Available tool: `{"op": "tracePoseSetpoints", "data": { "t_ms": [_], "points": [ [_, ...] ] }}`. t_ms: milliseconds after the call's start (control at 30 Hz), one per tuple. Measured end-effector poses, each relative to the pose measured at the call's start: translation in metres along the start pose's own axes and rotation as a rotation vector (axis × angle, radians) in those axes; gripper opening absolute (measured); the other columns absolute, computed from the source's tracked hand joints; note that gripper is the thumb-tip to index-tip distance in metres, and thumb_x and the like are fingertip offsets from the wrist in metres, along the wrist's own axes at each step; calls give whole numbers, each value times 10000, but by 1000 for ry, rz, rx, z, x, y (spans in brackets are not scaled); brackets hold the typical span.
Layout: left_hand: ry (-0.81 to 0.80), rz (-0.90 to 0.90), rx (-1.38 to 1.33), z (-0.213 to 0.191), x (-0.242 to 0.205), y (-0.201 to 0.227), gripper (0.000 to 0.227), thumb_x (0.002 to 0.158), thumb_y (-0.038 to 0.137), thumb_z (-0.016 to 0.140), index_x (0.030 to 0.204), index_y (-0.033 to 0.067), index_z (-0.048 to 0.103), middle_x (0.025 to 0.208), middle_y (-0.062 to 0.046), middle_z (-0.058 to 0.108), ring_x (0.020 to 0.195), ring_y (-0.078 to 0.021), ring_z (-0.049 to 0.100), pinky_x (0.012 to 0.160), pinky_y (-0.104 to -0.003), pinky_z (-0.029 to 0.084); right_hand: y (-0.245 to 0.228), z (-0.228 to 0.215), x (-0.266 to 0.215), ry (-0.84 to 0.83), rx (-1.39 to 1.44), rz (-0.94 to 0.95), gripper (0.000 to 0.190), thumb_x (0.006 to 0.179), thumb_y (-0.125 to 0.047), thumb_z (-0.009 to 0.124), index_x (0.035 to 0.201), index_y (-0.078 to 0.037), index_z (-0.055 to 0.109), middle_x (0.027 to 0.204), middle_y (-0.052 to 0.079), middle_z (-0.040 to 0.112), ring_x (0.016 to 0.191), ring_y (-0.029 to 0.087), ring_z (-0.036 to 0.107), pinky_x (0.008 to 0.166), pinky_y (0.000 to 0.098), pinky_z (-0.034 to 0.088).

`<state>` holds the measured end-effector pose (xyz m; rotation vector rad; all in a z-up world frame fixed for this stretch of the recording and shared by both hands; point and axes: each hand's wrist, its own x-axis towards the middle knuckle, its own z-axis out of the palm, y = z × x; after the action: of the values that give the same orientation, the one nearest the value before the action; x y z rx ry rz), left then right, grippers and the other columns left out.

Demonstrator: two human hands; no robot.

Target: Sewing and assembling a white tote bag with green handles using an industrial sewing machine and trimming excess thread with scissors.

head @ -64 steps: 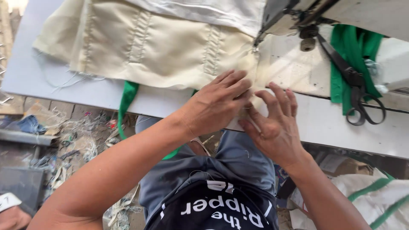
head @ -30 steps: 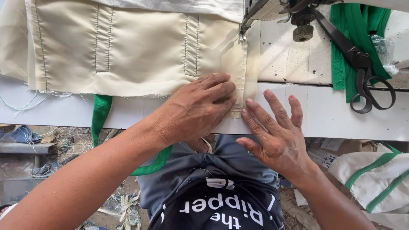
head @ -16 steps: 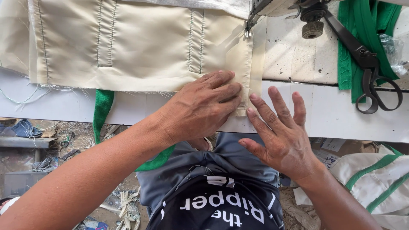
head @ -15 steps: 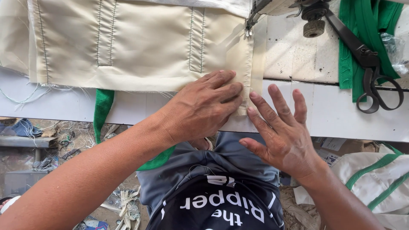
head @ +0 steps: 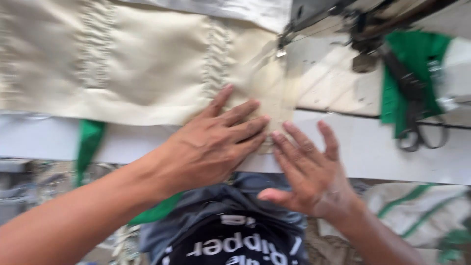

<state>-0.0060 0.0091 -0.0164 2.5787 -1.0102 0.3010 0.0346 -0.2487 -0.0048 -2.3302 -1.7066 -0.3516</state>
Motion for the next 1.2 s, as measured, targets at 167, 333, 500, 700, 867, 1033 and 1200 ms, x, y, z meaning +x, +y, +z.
{"op": "tracePoseSetpoints", "data": {
  "t_ms": [167, 333, 500, 700, 867, 1033, 1200],
  "points": [
    [-63, 5, 26, 3, 9, -12, 532, 934, 223, 482, 1441, 79, 559, 1501, -174, 561, 1453, -415, 446, 1257, -643, 101, 13, -5, 14, 27, 14, 4, 757, 1037, -646, 402, 1041, 29, 744, 1253, 196, 739, 1268, 381, 660, 1171, 616, 249],
    [-161, -2, -4, 4, 23, -50, 551, 996, 294, 348, 1517, 128, 418, 1566, -178, 417, 1483, -425, 318, 1243, -652, 55, 39, 2, 32, 45, 32, -2, 809, 1020, -673, 402, 1062, 45, 771, 1232, 192, 756, 1278, 383, 652, 1200, 595, 213],
    [106, 79, -54, -3, 39, -73, 331, 1083, 260, 537, 1247, 29, 708, 1357, -159, 681, 1408, -377, 533, 1190, -667, 245, 58, 4, 46, 43, 5, -18, 792, 1031, -657, 424, 1095, 53, 769, 1265, 201, 752, 1275, 410, 671, 1201, 596, 208],
    [95, 83, -57, -3, 37, -75, 334, 1089, 272, 531, 1258, 35, 693, 1364, -160, 666, 1413, -376, 525, 1205, -670, 218, 58, 2, 49, 18, -12, -18, 784, 1026, -661, 423, 1091, 49, 748, 1236, 183, 750, 1274, 403, 664, 1197, 609, 212],
    [13, 83, 7, -4, 52, -100, 373, 1049, 274, 531, 1305, 46, 677, 1424, -206, 612, 1369, -395, 537, 1051, -714, 392, 76, 10, 59, 35, -69, 0, 784, 1022, -690, 476, 1144, 20, 784, 1286, 149, 757, 1306, 366, 623, 1181, 589, 235],
    [146, 122, 139, 1, 61, -121, 295, 1020, 287, 613, 1249, 126, 707, 1391, -60, 664, 1325, -310, 611, 775, -593, 545, 67, -8, 22, -9, -162, 111, 807, 996, -699, 374, 1160, -6, 752, 1363, 195, 694, 1412, 371, 481, 1046, 457, 332],
    [13, 89, 85, -4, 63, -121, 317, 1030, 285, 555, 1269, 141, 706, 1434, -46, 649, 1360, -313, 567, 889, -668, 520, 102, -23, -88, 321, -404, 443, 657, 1124, -463, 341, 1116, 110, 663, 1390, 325, 509, 1389, 436, 403, 1222, 657, 281]
  ]
}}
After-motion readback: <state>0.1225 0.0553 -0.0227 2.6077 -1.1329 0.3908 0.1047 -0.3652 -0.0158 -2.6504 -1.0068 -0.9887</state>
